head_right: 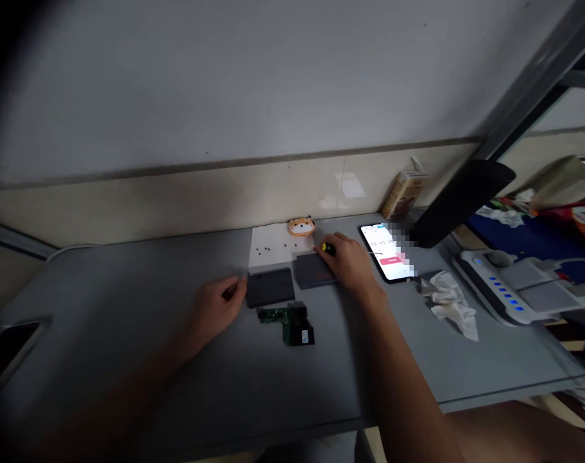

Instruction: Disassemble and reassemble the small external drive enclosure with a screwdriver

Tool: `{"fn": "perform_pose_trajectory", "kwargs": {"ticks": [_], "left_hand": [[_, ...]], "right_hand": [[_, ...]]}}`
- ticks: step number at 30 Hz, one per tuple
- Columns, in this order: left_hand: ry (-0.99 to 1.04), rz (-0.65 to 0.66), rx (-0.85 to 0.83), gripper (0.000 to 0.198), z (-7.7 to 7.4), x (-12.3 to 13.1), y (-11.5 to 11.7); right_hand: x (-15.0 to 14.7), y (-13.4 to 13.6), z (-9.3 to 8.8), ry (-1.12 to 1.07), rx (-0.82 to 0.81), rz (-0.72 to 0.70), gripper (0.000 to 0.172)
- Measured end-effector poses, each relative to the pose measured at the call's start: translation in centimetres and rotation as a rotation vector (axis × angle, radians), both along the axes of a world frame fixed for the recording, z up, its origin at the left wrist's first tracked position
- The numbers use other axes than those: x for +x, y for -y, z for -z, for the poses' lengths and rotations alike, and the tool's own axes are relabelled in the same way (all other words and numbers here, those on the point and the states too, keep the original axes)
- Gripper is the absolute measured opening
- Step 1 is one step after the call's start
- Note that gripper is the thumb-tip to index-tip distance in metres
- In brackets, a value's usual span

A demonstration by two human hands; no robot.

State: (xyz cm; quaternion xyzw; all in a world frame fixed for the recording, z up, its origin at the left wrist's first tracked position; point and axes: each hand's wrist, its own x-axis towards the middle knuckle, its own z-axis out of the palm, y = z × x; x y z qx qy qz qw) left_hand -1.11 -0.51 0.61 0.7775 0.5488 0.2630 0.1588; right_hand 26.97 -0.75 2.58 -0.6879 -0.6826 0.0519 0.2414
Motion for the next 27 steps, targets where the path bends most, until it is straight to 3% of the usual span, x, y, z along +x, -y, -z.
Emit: {"fn": "perform_pose_trajectory", "kwargs": {"ticks": [8, 18, 27], "left_hand": [[-0.034, 0.019, -0.025, 0.049, 0.11, 0.12, 0.04], [-0.052, 0.016, 0.025, 0.045, 0.56, 0.27, -0.01], [-0.080, 0.057, -0.027, 0.045, 0.67, 0.08, -0.20]], "right_hand": [[0.16, -0.02, -0.01, 0.013, 0.003, -0.003, 0.025], [0.30, -0.08, 0.17, -0.006, -0.001, 0.016, 0.024], [0.41, 0.03, 0.07, -0.001, -0.003, 0.019, 0.023]]}}
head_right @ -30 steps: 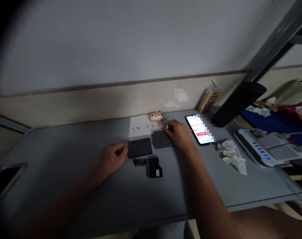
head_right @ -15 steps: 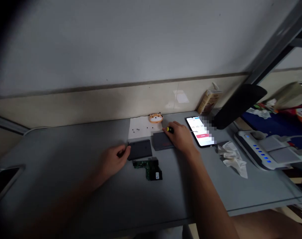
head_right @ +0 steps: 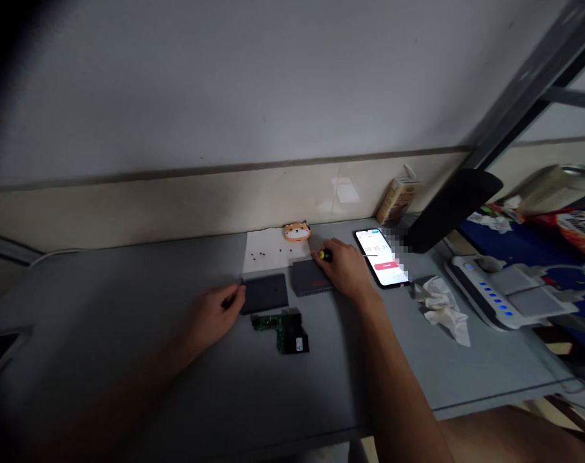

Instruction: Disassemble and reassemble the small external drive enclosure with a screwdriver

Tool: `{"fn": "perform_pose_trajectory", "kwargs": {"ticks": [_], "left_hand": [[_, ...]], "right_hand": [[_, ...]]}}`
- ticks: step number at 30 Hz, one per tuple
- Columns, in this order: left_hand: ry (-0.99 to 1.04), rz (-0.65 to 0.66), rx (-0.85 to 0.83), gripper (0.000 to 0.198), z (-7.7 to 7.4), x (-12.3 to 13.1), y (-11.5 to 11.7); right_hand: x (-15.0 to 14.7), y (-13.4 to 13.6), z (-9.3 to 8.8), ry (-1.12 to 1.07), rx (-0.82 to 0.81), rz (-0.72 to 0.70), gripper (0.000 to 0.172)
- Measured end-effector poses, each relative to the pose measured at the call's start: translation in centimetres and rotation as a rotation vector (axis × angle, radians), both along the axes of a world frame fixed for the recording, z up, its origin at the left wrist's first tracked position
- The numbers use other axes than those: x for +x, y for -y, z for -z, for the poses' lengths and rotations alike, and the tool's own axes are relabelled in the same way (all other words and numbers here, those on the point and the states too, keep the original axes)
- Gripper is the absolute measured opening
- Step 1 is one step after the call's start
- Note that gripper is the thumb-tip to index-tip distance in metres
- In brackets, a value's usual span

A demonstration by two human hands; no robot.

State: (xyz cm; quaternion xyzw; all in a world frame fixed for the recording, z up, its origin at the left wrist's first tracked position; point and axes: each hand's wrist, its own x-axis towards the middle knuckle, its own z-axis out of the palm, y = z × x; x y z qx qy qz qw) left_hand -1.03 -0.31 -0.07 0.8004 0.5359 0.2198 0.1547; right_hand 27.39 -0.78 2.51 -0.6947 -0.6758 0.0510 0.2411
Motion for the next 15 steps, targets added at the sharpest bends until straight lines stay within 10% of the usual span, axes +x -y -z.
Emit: {"fn": "perform_pose_trajectory", "kwargs": {"ticks": [15], "left_hand": [[0.010, 0.093, -0.005, 0.046, -0.24, -0.28, -0.06]], "right_hand": [[0.03, 0.01, -0.11, -0.010, 0.005, -0.001, 0.021]]}}
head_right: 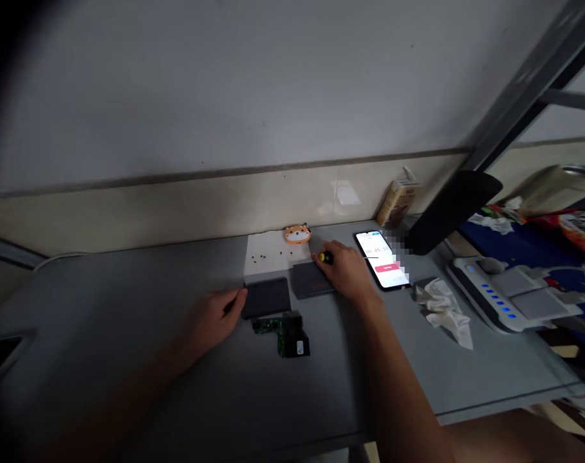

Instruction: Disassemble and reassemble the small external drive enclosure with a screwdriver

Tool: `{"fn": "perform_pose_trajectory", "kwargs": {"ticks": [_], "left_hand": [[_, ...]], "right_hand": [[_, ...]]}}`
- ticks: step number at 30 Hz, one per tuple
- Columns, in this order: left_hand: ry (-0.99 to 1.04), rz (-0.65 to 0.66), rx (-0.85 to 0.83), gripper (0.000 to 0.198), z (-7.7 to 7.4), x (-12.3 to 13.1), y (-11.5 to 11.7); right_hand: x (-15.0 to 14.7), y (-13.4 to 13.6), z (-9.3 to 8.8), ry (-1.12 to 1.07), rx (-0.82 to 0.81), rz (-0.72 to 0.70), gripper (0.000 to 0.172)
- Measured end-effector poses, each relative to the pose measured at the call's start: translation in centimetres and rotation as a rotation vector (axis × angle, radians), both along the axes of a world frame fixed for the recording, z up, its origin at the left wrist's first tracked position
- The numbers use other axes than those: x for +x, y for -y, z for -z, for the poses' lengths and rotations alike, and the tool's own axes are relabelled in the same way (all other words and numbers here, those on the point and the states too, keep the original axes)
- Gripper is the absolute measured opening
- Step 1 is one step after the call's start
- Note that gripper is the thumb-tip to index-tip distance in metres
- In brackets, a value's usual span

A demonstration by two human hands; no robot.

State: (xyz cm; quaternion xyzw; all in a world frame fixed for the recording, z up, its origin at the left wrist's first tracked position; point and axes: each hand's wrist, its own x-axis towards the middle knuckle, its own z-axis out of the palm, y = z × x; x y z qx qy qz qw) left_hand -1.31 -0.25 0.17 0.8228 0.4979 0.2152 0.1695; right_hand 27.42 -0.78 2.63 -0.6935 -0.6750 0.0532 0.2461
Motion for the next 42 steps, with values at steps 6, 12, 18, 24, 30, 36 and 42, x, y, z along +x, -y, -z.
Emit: {"fn": "perform_pose_trajectory", "kwargs": {"ticks": [6, 12, 18, 24, 30, 36, 42], "left_hand": [[0.015, 0.037, -0.023, 0.047, 0.0, 0.0, 0.0], [-0.006, 0.025, 0.002, 0.046, 0.5, -0.2, -0.1], [-0.030, 0.027, -0.001, 0.047, 0.5, -0.3, -0.1], [-0.047, 0.016, 0.006, 0.047, 0.7, -0.3, -0.2], [-0.028, 0.028, 0.008, 0.048, 0.6, -0.3, -0.2], [0.004, 0.022, 0.021, 0.046, 1.0, -0.3, -0.2], [0.036, 0.054, 0.030, 0.047, 1.0, -0.3, -0.3]], "right_hand": [[0.0, 0.0, 0.1, 0.005, -0.002, 0.002, 0.021], [0.0, 0.0, 0.0, -0.011, -0.017, 0.026, 0.019], [0.0, 0.0, 0.0, -0.012, -0.015, 0.030, 0.018], [-0.1, 0.1, -0.3, -0.015, -0.048, 0.043, 0.019], [0.1, 0.0, 0.0, -0.023, 0.000, 0.020, 0.020], [0.3, 0.0, 0.1, -0.018, 0.000, 0.022, 0.022], [0.1, 0.0, 0.0, -0.021, 0.004, 0.024, 0.021]]}}
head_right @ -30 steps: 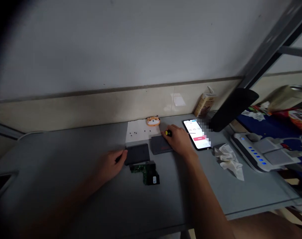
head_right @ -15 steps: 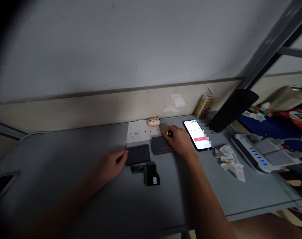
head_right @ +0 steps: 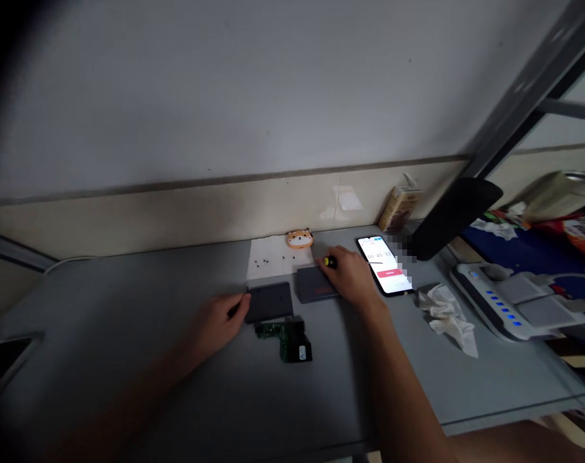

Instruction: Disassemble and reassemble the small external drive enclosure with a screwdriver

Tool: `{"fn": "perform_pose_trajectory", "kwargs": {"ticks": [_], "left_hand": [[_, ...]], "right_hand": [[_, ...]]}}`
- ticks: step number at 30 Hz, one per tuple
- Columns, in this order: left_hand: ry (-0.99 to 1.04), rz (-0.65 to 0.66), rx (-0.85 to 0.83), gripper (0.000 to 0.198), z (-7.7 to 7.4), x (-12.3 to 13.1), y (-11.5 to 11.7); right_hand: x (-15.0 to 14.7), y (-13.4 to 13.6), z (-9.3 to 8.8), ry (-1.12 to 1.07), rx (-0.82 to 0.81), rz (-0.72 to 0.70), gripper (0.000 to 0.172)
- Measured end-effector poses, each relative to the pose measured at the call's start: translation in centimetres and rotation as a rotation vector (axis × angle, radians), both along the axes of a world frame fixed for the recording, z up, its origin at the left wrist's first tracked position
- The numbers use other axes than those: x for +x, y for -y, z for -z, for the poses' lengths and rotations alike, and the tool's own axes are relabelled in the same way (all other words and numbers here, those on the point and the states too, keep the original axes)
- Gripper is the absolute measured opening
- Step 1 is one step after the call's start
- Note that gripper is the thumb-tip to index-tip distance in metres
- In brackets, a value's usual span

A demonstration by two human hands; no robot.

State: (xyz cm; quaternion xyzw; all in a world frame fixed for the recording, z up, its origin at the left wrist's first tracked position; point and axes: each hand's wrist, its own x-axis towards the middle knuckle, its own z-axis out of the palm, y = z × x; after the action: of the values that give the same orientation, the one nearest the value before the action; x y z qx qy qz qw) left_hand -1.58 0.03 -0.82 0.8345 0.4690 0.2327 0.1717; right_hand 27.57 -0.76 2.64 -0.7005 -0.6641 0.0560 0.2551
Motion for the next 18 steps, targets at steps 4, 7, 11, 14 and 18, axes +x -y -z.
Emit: {"fn": "perform_pose_trajectory", "kwargs": {"ticks": [4, 7, 11, 14, 18], "left_hand": [[-0.031, -0.013, -0.005, 0.047, -0.07, 0.02, 0.06], [-0.055, -0.020, -0.014, 0.046, -0.15, 0.00, 0.07], [-0.065, -0.041, -0.008, 0.047, -0.33, 0.07, 0.11], [-0.056, -0.048, -0.005, 0.046, -0.45, 0.17, 0.15], [-0.045, -0.025, -0.012, 0.048, -0.42, 0.13, 0.16]], "right_hand": [[-0.01, 0.00, -0.09, -0.005, -0.018, 0.002, 0.022], [-0.12, 0.00, -0.19, -0.006, -0.039, 0.018, 0.021], [-0.31, 0.04, -0.42, -0.006, -0.071, 0.041, 0.019], [-0.33, 0.08, -0.54, -0.004, -0.076, 0.033, 0.019], [-0.15, 0.10, -0.37, 0.000, -0.032, 0.008, 0.021]]}}
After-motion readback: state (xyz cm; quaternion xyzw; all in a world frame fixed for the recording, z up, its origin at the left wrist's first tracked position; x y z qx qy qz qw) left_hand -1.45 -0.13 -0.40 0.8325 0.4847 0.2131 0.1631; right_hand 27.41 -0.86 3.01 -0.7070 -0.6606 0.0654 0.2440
